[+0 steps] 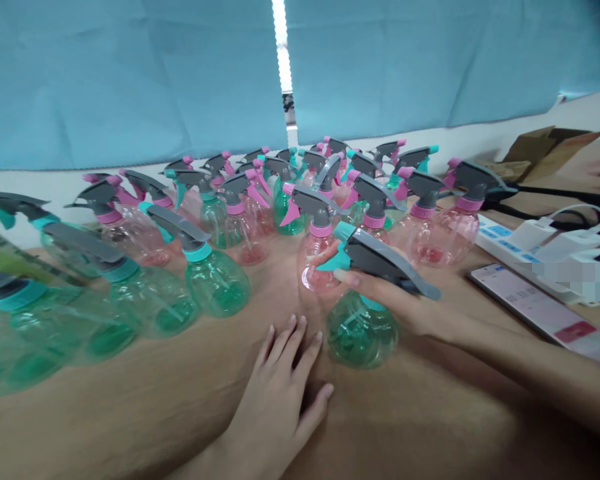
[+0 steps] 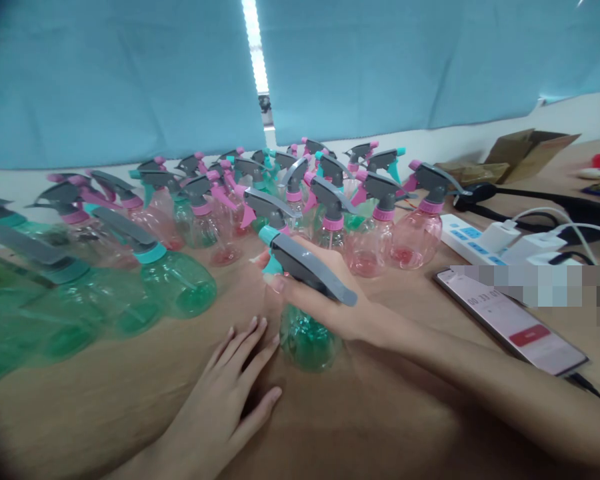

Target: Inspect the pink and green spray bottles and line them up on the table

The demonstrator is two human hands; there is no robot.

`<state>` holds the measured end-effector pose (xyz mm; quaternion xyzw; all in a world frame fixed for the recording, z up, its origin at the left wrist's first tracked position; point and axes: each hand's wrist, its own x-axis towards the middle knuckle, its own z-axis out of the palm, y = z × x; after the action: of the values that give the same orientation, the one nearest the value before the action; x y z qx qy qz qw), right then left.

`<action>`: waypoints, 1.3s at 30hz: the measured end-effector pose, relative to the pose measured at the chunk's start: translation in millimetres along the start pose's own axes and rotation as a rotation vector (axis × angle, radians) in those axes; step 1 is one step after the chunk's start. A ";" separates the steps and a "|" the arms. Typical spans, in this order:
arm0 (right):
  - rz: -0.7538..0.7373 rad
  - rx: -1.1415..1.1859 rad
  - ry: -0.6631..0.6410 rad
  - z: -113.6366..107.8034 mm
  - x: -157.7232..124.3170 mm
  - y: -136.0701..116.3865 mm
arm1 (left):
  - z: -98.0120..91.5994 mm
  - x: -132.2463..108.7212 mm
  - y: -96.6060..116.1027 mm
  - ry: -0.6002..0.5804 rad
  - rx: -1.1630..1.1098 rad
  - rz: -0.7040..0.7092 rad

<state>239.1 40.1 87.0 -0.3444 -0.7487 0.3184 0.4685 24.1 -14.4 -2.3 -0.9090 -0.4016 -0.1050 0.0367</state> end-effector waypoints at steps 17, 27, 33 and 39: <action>-0.042 0.017 -0.026 -1.1 1.3 -2.9 | -1.0 2.0 -0.7 -0.005 -0.025 -0.002; 0.046 -0.041 -0.030 -2.7 2.3 0.8 | -1.0 2.5 -1.3 0.015 -0.015 0.015; -0.001 -0.039 -0.004 -2.6 2.7 4.4 | -1.4 1.8 -2.4 0.016 -0.014 0.010; -0.041 -0.006 -0.026 -3.8 3.5 -4.8 | -2.1 2.4 -3.4 0.023 -0.034 0.015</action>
<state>240.4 40.9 93.9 -0.3264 -0.7625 0.3108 0.4641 22.8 -10.7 0.2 -0.9112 -0.3926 -0.1218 0.0265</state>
